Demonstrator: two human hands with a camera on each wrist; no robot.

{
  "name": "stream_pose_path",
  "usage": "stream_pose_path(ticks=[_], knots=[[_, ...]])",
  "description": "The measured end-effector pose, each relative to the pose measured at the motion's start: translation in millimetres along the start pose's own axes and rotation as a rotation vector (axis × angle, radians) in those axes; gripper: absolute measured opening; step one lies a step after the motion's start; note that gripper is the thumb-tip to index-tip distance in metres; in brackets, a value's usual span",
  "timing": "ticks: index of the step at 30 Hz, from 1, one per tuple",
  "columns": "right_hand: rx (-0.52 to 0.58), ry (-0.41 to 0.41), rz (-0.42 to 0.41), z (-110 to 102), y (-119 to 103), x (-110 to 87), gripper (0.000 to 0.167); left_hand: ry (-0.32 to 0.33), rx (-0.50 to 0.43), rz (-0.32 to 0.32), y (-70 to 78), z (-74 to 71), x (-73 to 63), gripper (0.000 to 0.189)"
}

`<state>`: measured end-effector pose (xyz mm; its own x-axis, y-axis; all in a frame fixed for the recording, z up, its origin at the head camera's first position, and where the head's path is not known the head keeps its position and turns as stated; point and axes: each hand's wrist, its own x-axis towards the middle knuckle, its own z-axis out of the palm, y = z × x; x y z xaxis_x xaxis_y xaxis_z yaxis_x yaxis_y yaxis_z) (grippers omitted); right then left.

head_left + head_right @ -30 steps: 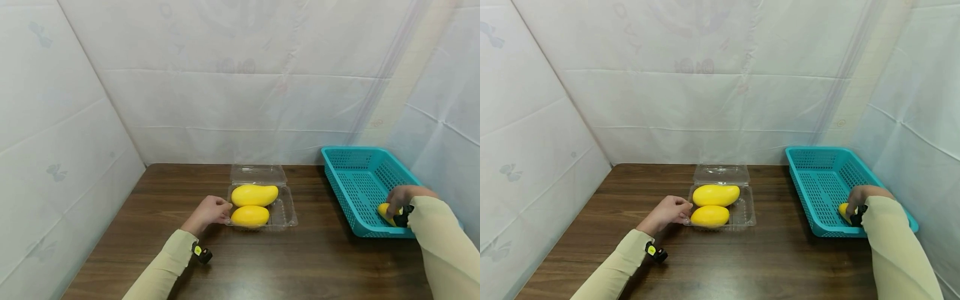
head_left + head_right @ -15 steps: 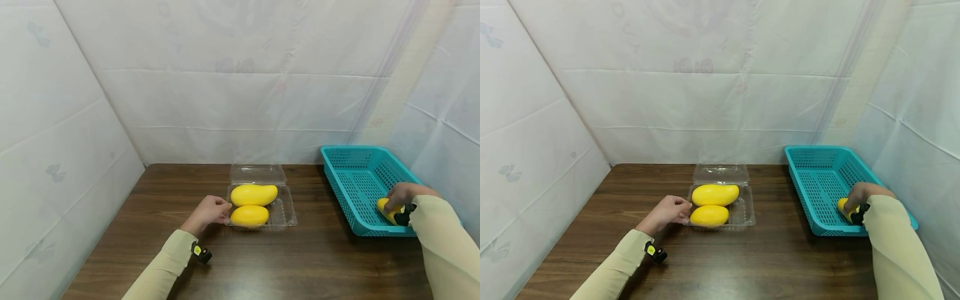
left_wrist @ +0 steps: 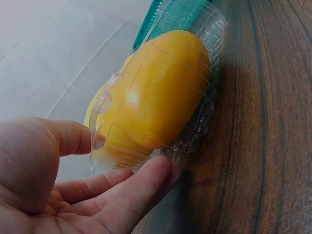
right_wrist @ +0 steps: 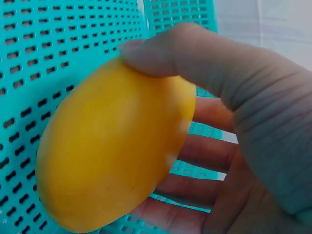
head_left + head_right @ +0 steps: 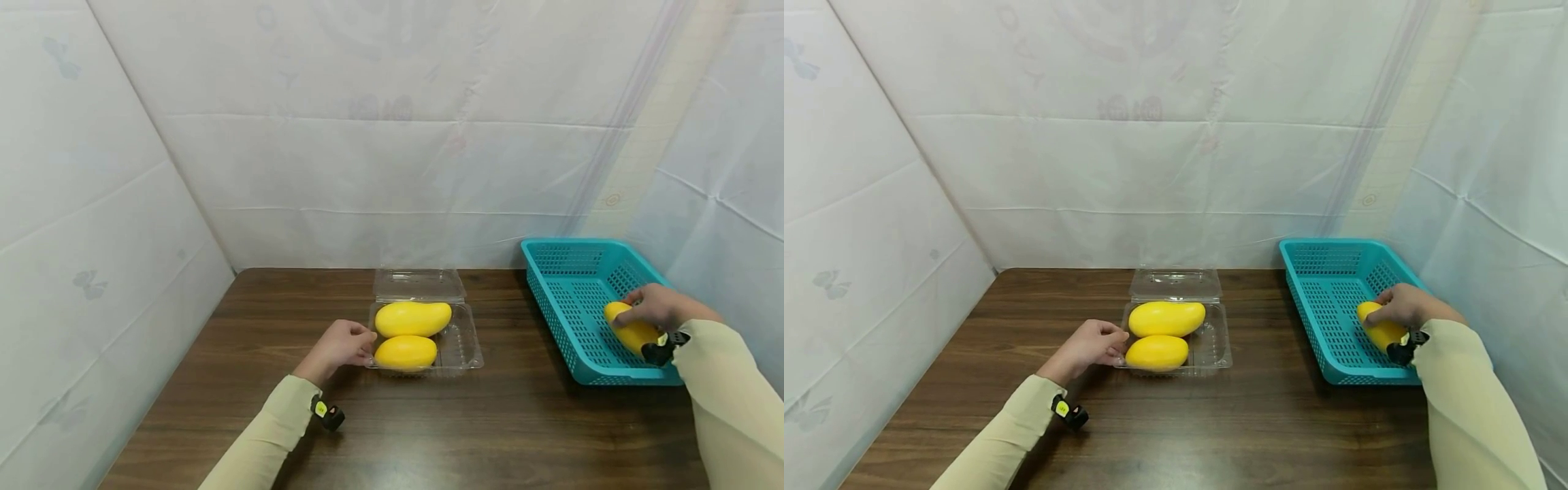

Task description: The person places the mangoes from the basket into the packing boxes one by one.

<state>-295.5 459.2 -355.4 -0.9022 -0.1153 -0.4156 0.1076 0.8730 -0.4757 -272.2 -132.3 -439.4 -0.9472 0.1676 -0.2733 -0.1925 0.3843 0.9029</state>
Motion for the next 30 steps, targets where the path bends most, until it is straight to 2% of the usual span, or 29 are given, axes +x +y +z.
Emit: stream_pose_path(ticks=[8, 18, 30], knots=[[-0.059, 0.113, -0.049, 1, -7, 1.0, 0.084, 0.001, -0.002, 0.003, -1.7, 0.3, -0.3, 0.032], [-0.091, 0.218, -0.129, 9, -27, -3.7, 0.081, -0.008, -0.005, 0.008, -3.4, -0.7, -0.3, 0.034], [-0.1, 0.288, -0.18, 17, -48, -5.8, 0.078, -0.009, -0.026, 0.02, -1.3, -0.2, -2.4, 0.033]])
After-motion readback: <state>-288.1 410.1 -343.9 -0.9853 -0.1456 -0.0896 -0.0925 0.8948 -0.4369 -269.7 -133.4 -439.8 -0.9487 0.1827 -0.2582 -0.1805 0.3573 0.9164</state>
